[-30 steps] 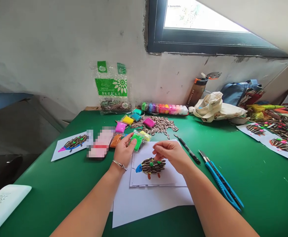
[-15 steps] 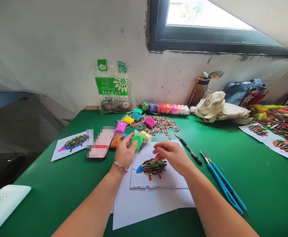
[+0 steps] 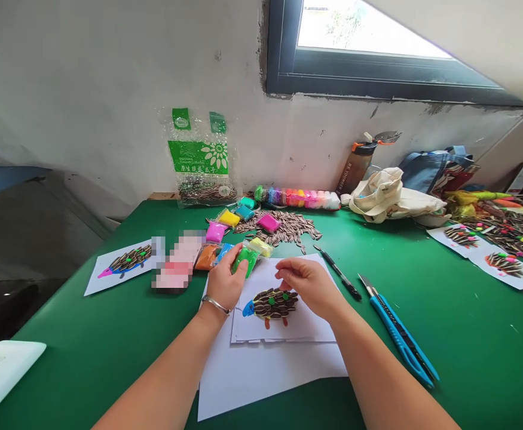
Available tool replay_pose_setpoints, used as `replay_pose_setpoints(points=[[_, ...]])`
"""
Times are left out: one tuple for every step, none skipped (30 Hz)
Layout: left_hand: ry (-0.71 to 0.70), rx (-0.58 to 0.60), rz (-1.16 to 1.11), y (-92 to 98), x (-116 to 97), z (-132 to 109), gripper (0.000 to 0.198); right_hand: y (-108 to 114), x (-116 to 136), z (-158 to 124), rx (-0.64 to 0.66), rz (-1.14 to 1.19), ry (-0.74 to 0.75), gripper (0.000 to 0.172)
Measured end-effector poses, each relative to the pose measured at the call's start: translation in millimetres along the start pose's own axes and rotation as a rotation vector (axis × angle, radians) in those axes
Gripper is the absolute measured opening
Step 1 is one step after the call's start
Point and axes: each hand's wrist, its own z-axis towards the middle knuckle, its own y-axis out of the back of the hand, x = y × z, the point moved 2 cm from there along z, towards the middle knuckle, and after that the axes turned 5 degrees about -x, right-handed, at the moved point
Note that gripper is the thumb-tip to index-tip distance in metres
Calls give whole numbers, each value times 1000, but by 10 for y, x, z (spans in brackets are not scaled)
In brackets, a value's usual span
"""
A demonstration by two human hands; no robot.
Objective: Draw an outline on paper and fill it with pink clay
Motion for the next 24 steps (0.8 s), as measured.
replay_pose_setpoints(points=[[-22, 5, 10, -5, -8, -10, 45, 0, 6, -5, 3, -27, 12, 17], [-49, 7, 22, -7, -18, -20, 45, 0, 16, -11, 7, -52, 25, 17], [-84, 7, 37, -6, -30, -31, 45, 0, 28, -17, 11, -75, 38, 18], [-125, 5, 64, -1, -45, -42, 45, -1, 43, -22, 14, -98, 52, 18], [-171, 0, 103, 6, -61, -51, 44, -1, 59, -26, 11, -122, 64, 19], [-220, -6, 150, 14, -77, -60, 43, 0, 75, -29, 2, -147, 76, 20], [-268, -12, 196, 22, -90, -67, 42, 1, 91, -30, -9, -171, 88, 21], [-311, -16, 235, 27, -100, -73, 41, 3, 105, -31, -20, -191, 97, 21], [-347, -17, 265, 30, -105, -76, 41, 5, 116, -31, -29, -208, 101, 22], [-377, -17, 286, 30, -104, -77, 40, 7, 123, -31, -34, -221, 104, 23], [-399, -18, 299, 28, -100, -76, 40, 9, 125, -31, -36, -231, 106, 23], [-416, -19, 310, 24, -93, -75, 40, 11, 123, -30, -35, -238, 109, 22], [-431, -24, 319, 21, -88, -75, 40, 13, 115, -30, -32, -240, 114, 20], [-449, -34, 326, 19, -87, -76, 39, 14, 104, -28, -30, -234, 120, 17], [-468, -46, 330, 18, -92, -81, 39, 15, 88, -25, -26, -221, 124, 15], [-491, -60, 331, 19, -106, -89, 38, 14, 69, -21, -21, -202, 124, 13], [-515, -72, 330, 21, -127, -101, 36, 13, 47, -15, -15, -180, 114, 14], [-539, -83, 324, 26, -154, -115, 35, 12, 26, -8, -12, -158, 97, 16], [-562, -90, 315, 32, -186, -132, 33, 10, 8, -1, -9, -142, 79, 17], [-580, -92, 302, 39, -220, -148, 31, 8, -5, 6, -8, -134, 65, 18], [-594, -95, 281, 47, -253, -164, 30, 7, -11, 11, -6, -131, 57, 19], [-605, -93, 259, 57, -283, -177, 29, 5, -9, 13, -3, -133, 58, 19], [-612, -89, 236, 67, -309, -188, 28, 3, 0, 13, 1, -143, 68, 18], [-615, -85, 216, 77, -329, -195, 28, 2, 14, 10, 5, -165, 88, 18]])
